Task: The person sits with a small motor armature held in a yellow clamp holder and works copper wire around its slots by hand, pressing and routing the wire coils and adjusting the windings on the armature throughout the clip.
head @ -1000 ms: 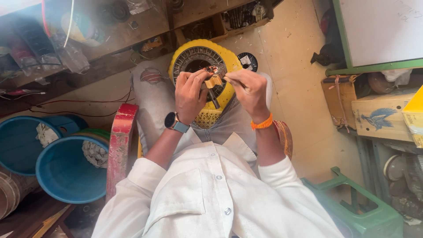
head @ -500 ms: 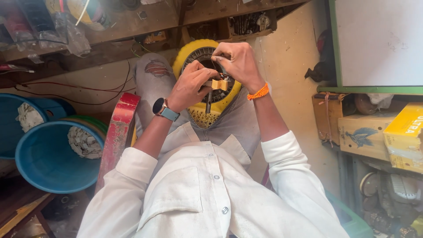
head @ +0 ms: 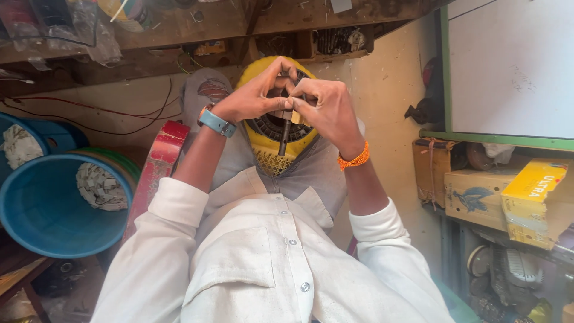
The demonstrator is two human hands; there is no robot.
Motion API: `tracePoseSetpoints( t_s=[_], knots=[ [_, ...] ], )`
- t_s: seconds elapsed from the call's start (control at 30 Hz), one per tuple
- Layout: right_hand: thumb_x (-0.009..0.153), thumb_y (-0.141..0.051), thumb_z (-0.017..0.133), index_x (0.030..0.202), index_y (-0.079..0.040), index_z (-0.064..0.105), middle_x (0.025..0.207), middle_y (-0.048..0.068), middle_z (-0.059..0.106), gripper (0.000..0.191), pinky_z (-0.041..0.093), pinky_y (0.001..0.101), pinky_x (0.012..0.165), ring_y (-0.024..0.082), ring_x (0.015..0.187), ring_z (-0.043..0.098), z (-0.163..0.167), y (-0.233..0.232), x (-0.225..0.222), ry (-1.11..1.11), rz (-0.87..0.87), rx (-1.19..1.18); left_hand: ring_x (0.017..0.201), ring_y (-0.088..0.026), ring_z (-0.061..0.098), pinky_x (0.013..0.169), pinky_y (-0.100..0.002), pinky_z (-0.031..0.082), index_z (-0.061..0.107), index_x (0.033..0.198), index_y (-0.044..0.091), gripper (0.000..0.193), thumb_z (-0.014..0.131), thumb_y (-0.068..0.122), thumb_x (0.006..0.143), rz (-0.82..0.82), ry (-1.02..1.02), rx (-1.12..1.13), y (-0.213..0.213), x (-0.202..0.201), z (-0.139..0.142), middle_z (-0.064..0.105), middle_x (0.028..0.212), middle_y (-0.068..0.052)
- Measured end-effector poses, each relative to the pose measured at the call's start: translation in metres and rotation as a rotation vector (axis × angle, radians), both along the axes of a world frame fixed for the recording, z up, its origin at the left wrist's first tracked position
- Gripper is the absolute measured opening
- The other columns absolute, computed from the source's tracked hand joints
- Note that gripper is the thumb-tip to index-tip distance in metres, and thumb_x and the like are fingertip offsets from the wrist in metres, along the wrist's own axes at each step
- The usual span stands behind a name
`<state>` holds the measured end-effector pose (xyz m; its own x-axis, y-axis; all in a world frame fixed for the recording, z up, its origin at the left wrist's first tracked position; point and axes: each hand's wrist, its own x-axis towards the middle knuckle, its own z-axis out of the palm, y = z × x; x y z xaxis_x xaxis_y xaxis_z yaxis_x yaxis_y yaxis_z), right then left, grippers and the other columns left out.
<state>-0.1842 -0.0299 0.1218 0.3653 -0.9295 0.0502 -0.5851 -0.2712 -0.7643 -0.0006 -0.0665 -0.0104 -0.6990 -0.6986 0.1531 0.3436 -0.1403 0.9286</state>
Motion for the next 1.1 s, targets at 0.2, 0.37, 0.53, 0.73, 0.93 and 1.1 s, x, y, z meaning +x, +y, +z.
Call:
tracePoseSetpoints(
  t_s=[0.2,0.37,0.53,0.73,0.93,1.1],
  knots=[
    [0.088,-0.006,0.076,0.089,0.0,0.071,0.067,0.01,0.06,0.008,0.041,0.0311,0.055,0.014,0.056,0.049,0.004,0.019,-0.005,0.155,-0.082,0.051,0.107,-0.011,0.057,0.096,-0.029,0.048,0.042,0.123,0.008,0.041,0.072,0.02,0.099,-0.14,-0.006,-0.019,-0.011,0.004,-0.005,0.055,0.11,-0.001],
    [0.089,-0.007,0.077,0.094,-0.001,0.072,0.071,0.008,0.063,0.01,0.042,0.0299,0.054,0.013,0.055,0.05,0.003,0.048,-0.006,0.156,-0.127,0.04,0.104,-0.01,0.056,0.085,-0.028,0.048,0.046,0.113,0.007,0.032,0.072,0.019,0.099,-0.274,-0.006,0.026,-0.017,0.006,-0.01,0.057,0.107,0.0],
    [0.089,-0.008,0.077,0.093,-0.001,0.072,0.074,0.009,0.066,0.01,0.043,0.0295,0.054,0.013,0.056,0.052,-0.014,0.066,-0.002,0.149,-0.197,0.017,0.095,-0.011,0.056,0.083,-0.027,0.048,0.05,0.111,0.008,0.034,0.074,0.026,0.095,-0.211,-0.117,-0.102,-0.017,0.011,0.001,0.06,0.103,0.0],
    [0.089,-0.003,0.073,0.092,0.0,0.071,0.073,0.01,0.068,0.004,0.047,0.0295,0.057,0.013,0.06,0.062,-0.066,0.102,0.012,0.073,-0.314,0.045,0.101,-0.019,0.055,0.088,-0.037,0.05,0.064,0.116,0.01,0.045,0.087,0.031,0.083,0.074,-0.377,-0.423,0.01,0.021,0.031,0.067,0.104,-0.001],
    [0.089,-0.004,0.076,0.089,0.002,0.073,0.069,0.011,0.068,0.007,0.048,0.0291,0.057,0.012,0.059,0.061,-0.112,0.122,-0.006,-0.056,-0.423,0.171,0.099,-0.025,0.057,0.082,-0.044,0.046,0.068,0.117,0.013,0.048,0.085,0.011,0.072,0.645,-0.744,-0.715,0.066,-0.018,0.042,0.069,0.107,0.0],
    [0.088,-0.006,0.077,0.093,0.0,0.077,0.076,0.009,0.075,0.008,0.05,0.0269,0.059,0.01,0.063,0.064,-0.123,0.126,-0.051,-0.078,-0.445,0.155,0.097,-0.026,0.057,0.088,-0.04,0.049,0.069,0.113,0.011,0.049,0.081,-0.005,0.069,0.632,-0.578,-0.672,0.065,-0.02,0.022,0.072,0.115,0.0]
  ],
)
